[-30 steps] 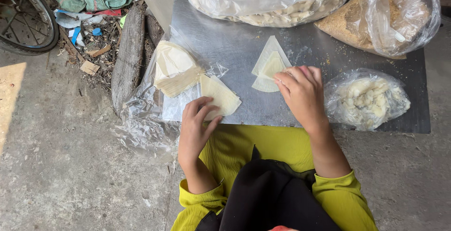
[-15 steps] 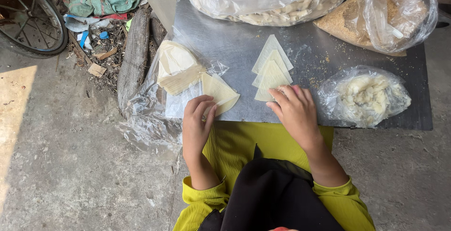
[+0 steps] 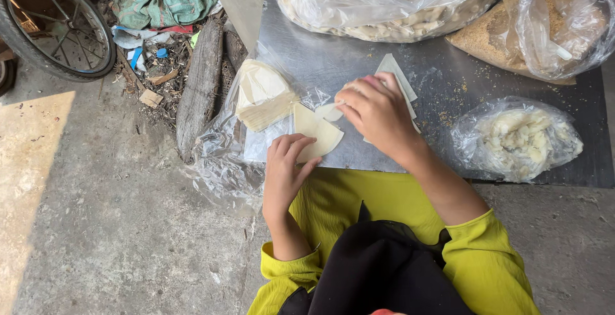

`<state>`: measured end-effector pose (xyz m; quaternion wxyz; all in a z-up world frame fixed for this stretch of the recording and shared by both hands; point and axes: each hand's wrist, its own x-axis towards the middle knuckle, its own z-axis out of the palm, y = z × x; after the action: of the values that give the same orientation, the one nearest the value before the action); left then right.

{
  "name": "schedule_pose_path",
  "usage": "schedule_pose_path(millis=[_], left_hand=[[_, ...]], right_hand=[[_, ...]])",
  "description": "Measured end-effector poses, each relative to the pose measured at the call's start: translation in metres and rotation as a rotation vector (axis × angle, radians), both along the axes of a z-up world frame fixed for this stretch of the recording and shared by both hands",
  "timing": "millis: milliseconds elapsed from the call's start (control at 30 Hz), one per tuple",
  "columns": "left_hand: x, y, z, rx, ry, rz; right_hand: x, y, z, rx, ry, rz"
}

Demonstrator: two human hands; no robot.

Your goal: The person folds triangular pastry sheets, places a white filling and a brown granular filling inside each sheet, then folds and seals them into triangular parcels. The finished parcels are stacked on the table.

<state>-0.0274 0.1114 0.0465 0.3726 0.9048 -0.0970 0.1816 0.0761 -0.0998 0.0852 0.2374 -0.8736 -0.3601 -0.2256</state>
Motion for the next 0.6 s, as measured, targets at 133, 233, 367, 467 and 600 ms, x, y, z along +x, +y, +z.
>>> schedule_pose_path(millis=[133, 233, 367, 467, 600], left_hand=[[0.002, 0.005, -0.006, -0.009, -0.001, -0.043], [0.002, 0.009, -0.009, -0.013, -0.004, -0.072], [0.002, 0.008, -0.013, -0.003, -0.002, -0.046], [0.002, 0.006, -0.012, -0.009, 0.003, -0.039], [0.0, 0.003, -0.009, -0.013, -0.014, -0.02]], right_hand=[[-0.005, -0.037, 0.001, -0.038, -0.2, -0.169], [-0.026, -0.057, -0.014, -0.119, -0.205, -0.218], [-0.055, -0.079, -0.043, -0.19, -0.104, -0.257], [-0.065, -0.088, -0.059, -0.167, -0.043, -0.239], [-0.071, -0.092, -0.062, -0.141, 0.002, -0.209]])
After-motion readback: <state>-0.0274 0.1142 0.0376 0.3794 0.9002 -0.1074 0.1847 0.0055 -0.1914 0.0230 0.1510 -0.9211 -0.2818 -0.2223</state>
